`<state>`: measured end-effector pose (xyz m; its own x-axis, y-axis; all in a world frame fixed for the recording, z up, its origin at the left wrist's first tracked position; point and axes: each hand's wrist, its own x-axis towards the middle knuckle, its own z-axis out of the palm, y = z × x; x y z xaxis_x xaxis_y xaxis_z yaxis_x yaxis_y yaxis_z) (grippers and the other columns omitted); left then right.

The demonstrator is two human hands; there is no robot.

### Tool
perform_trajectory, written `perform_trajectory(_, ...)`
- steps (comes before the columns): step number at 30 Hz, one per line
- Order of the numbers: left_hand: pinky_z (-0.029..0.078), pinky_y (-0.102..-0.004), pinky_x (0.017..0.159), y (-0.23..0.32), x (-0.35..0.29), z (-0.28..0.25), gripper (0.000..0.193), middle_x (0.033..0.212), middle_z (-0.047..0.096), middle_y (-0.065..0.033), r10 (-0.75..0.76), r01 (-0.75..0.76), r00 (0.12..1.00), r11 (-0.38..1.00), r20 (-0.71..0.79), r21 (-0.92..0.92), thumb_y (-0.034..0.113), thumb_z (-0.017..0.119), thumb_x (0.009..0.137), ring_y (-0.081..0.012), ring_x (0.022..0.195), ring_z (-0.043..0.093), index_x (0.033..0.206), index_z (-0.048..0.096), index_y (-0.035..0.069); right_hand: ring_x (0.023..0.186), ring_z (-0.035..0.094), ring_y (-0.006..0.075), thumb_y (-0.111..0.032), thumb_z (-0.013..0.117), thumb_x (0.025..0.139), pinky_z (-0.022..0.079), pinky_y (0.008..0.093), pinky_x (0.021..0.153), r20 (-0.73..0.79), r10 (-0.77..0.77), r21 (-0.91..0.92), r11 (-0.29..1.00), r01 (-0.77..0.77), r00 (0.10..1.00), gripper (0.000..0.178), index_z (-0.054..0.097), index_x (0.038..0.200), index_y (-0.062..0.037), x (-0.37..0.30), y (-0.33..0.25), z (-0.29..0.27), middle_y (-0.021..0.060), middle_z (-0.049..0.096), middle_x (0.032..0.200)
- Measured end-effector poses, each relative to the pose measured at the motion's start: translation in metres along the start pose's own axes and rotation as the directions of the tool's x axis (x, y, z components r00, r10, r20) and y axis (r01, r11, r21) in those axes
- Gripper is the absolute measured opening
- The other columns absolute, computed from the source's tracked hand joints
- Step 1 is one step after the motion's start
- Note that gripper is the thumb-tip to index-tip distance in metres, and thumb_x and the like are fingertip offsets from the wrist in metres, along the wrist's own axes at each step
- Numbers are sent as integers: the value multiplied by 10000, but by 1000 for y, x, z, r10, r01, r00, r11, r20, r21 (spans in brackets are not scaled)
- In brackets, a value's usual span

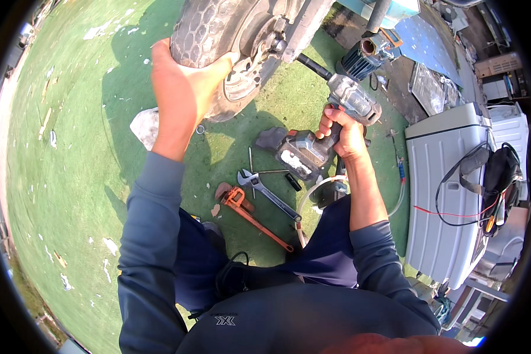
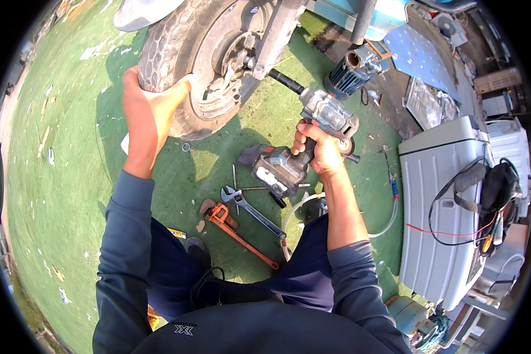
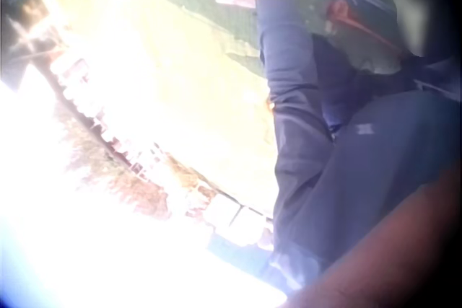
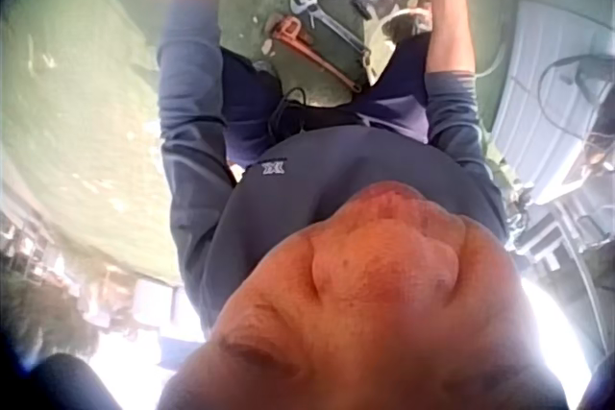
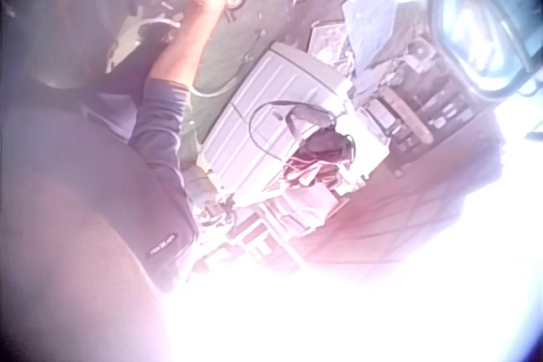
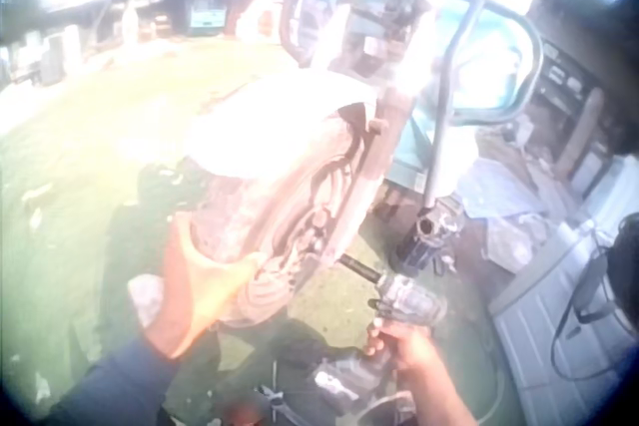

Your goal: The person removes a tire from a wheel hub using a hammer and wrench, then reinstalls it using a cordless impact wrench to tighten the lug nuts.

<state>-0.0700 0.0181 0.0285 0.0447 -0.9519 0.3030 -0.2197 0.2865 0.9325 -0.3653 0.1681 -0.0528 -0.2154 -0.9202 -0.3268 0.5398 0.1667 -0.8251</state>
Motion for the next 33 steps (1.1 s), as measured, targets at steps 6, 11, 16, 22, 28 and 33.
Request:
perform_trajectory(6, 583, -349, 820, -2, 4, -3, 715, 1043, 733, -194, 42, -42, 999, 999, -18, -19, 208, 978, 690, -219, 903, 716, 1159, 544, -115, 573, 516, 186, -83, 672, 888, 477, 381, 581, -33, -13, -56, 998, 12, 999, 140, 569, 968, -32, 1, 2, 3, 58, 528, 709)
perform_trajectory(11, 582, -350, 821, -3, 3, -1, 716, 1039, 735, -197, 63, -62, 997, 998, -35, 22, 210, 978, 679, -222, 898, 719, 1155, 550, -112, 572, 513, 183, -88, 668, 887, 477, 382, 584, -15, 8, -13, 1000, -8, 1000, 134, 562, 952, -36, -2, 0, 7, 55, 520, 702)
perform_trajectory(16, 577, -360, 846, 9, -1, -3, 746, 1072, 726, -216, -18, 18, 1000, 999, 4, 38, 221, 965, 684, -241, 930, 721, 1198, 537, -109, 577, 510, 176, -110, 683, 907, 480, 378, 592, 28, 21, -16, 1000, -20, 999, 143, 581, 969, -30, 2, 0, -2, 47, 521, 703)
perform_trajectory(22, 557, -389, 915, 7, -4, -2, 873, 1127, 705, -239, 12, -10, 1000, 993, -20, 120, 277, 954, 695, -300, 1012, 709, 1316, 482, -113, 605, 501, 170, -293, 779, 938, 474, 359, 618, 36, 16, -36, 999, -15, 999, 487, 594, 1250, 32, 0, 0, 0, 26, 494, 719)
perform_trajectory(28, 540, -402, 964, 4, -10, -6, 895, 1209, 680, -243, 71, -68, 997, 990, -19, 121, 248, 948, 688, -312, 1086, 692, 1364, 472, -93, 615, 492, 172, -347, 769, 933, 457, 361, 622, 62, 16, -16, 1000, -15, 998, 677, 509, 1425, 37, 0, -1, -4, 26, 497, 732)
perform_trajectory(33, 534, -398, 989, -4, -19, -10, 906, 1252, 665, -231, 125, -127, 992, 982, 18, 142, 222, 936, 685, -316, 1116, 685, 1398, 462, -71, 605, 489, 171, -285, 706, 945, 456, 360, 618, -20, 41, -13, 999, -42, 999, 416, 606, 1210, 20, 4, 1, -8, 24, 496, 717)
